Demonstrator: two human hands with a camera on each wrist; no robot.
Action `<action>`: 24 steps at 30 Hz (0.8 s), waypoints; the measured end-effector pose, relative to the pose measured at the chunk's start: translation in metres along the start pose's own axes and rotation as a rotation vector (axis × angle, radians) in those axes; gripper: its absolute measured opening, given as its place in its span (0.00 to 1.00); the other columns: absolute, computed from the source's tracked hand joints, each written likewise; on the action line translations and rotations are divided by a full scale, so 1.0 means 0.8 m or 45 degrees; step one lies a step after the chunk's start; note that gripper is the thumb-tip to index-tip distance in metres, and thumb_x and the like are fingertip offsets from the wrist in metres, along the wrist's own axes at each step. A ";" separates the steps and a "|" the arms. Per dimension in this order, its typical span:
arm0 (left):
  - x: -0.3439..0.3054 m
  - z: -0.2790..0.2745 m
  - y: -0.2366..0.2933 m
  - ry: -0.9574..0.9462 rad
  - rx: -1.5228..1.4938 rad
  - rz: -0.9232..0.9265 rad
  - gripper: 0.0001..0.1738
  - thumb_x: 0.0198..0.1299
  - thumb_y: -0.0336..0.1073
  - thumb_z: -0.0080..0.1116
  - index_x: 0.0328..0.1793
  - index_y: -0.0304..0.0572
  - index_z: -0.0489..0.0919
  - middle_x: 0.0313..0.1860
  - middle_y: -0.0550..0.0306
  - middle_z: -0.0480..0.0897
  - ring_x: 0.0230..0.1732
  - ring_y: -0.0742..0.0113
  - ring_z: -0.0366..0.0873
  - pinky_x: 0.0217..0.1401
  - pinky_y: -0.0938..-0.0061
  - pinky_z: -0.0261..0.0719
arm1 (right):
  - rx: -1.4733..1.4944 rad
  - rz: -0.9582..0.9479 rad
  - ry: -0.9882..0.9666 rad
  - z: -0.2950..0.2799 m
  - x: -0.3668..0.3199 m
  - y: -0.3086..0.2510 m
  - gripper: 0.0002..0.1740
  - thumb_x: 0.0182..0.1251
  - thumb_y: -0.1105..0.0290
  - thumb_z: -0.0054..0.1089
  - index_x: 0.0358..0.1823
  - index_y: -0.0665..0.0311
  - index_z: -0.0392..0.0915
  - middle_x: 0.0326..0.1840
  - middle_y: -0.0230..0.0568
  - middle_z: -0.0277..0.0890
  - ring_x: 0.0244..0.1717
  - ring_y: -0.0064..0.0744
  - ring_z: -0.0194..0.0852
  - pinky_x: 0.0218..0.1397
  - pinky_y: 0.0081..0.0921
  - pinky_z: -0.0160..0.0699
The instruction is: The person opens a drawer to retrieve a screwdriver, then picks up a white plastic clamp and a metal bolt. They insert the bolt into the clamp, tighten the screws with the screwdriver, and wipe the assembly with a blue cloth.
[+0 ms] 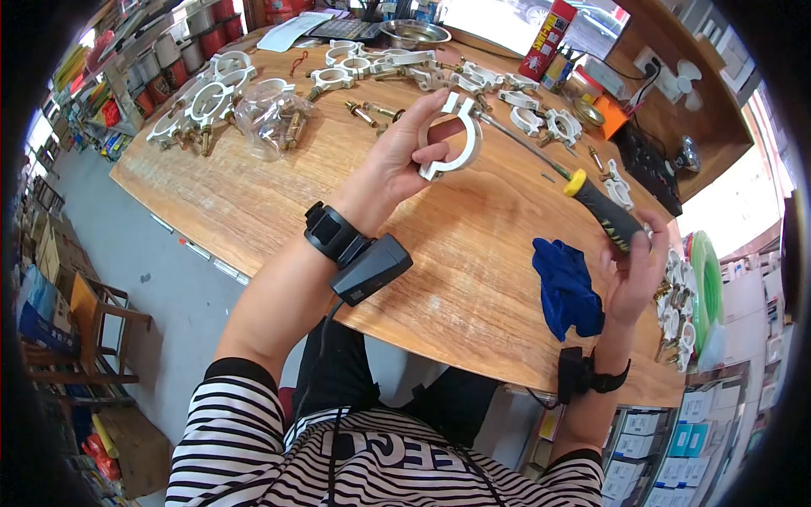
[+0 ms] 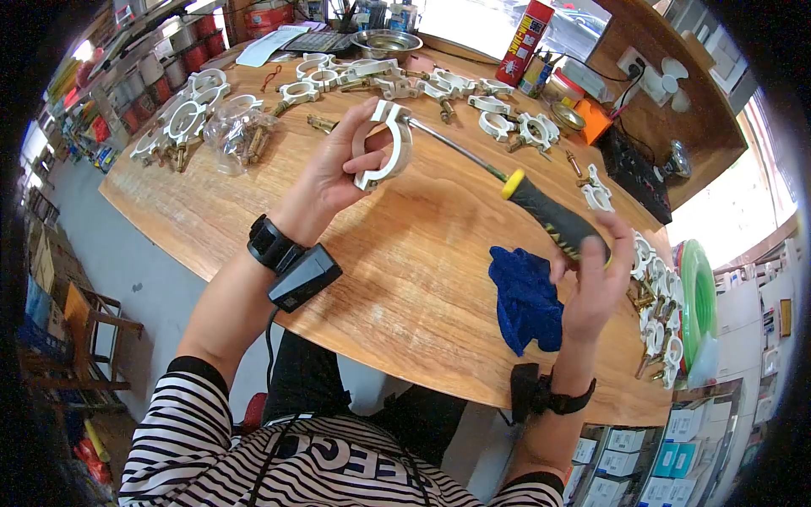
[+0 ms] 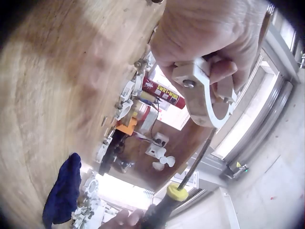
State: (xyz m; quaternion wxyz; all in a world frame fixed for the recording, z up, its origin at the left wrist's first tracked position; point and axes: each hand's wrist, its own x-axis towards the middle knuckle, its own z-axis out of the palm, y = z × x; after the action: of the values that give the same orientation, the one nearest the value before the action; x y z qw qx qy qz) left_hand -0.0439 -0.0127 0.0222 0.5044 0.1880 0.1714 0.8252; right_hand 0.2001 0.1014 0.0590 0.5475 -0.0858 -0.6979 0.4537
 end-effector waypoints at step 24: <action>-0.002 0.004 -0.008 0.089 0.029 -0.011 0.14 0.55 0.43 0.53 0.40 0.42 0.71 0.35 0.51 0.78 0.06 0.86 0.49 0.07 0.94 0.50 | -0.099 0.185 -0.006 -0.013 0.006 0.003 0.12 0.62 0.68 0.40 0.43 0.69 0.62 0.24 0.41 0.67 0.19 0.22 0.64 0.18 0.14 0.61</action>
State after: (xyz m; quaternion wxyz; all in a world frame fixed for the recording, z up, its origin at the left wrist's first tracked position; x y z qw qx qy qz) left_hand -0.0367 -0.0110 0.0216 0.4996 0.1641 0.1990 0.8270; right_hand 0.2065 0.1113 0.0607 0.5079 -0.1564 -0.7081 0.4649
